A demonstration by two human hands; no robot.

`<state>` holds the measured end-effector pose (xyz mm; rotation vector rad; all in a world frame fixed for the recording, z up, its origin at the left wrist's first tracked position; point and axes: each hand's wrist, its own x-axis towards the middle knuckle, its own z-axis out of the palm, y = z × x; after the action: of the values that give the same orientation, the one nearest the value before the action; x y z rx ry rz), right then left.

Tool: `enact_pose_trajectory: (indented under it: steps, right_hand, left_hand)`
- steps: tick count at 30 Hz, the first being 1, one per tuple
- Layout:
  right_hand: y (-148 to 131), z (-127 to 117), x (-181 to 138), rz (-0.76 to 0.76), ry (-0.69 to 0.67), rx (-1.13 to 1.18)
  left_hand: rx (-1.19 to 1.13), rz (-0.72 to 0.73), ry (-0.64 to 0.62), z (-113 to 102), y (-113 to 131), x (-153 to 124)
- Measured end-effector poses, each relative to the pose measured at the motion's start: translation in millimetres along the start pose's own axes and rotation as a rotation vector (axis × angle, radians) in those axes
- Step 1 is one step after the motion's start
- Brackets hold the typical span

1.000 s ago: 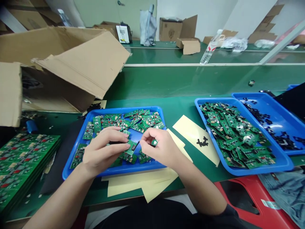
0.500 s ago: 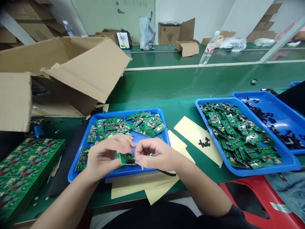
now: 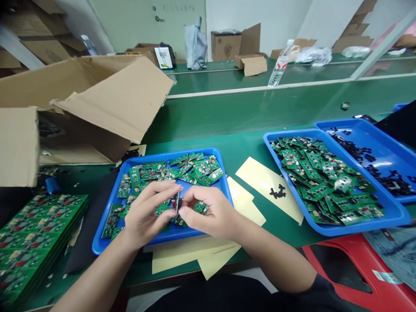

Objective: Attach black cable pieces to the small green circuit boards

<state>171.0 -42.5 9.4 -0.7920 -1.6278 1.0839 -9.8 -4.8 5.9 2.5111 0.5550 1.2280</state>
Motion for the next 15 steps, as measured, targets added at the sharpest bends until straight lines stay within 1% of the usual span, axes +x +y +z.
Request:
enact_pose_trajectory:
  steps: [2, 7, 11, 15]
  right_hand:
    - [-0.5, 0.9, -0.2, -0.038, 0.015, -0.039]
    - [-1.9, 3.4, -0.2, -0.032, 0.029, -0.044]
    - [-1.2, 4.3, -0.4, 0.0, 0.044, -0.026]
    - [0.2, 3.7, 0.0, -0.001, 0.079, -0.05]
  left_hand:
    - [-0.041, -0.036, -0.009, 0.2, -0.3, -0.1]
    - [-0.158, -0.128, 0.07, 4.0, -2.2, -3.7]
    - [-0.215, -0.159, 0.08, 5.8, -1.0, -5.1]
    - [-0.261, -0.168, 0.076, 5.9, 0.3, -3.5]
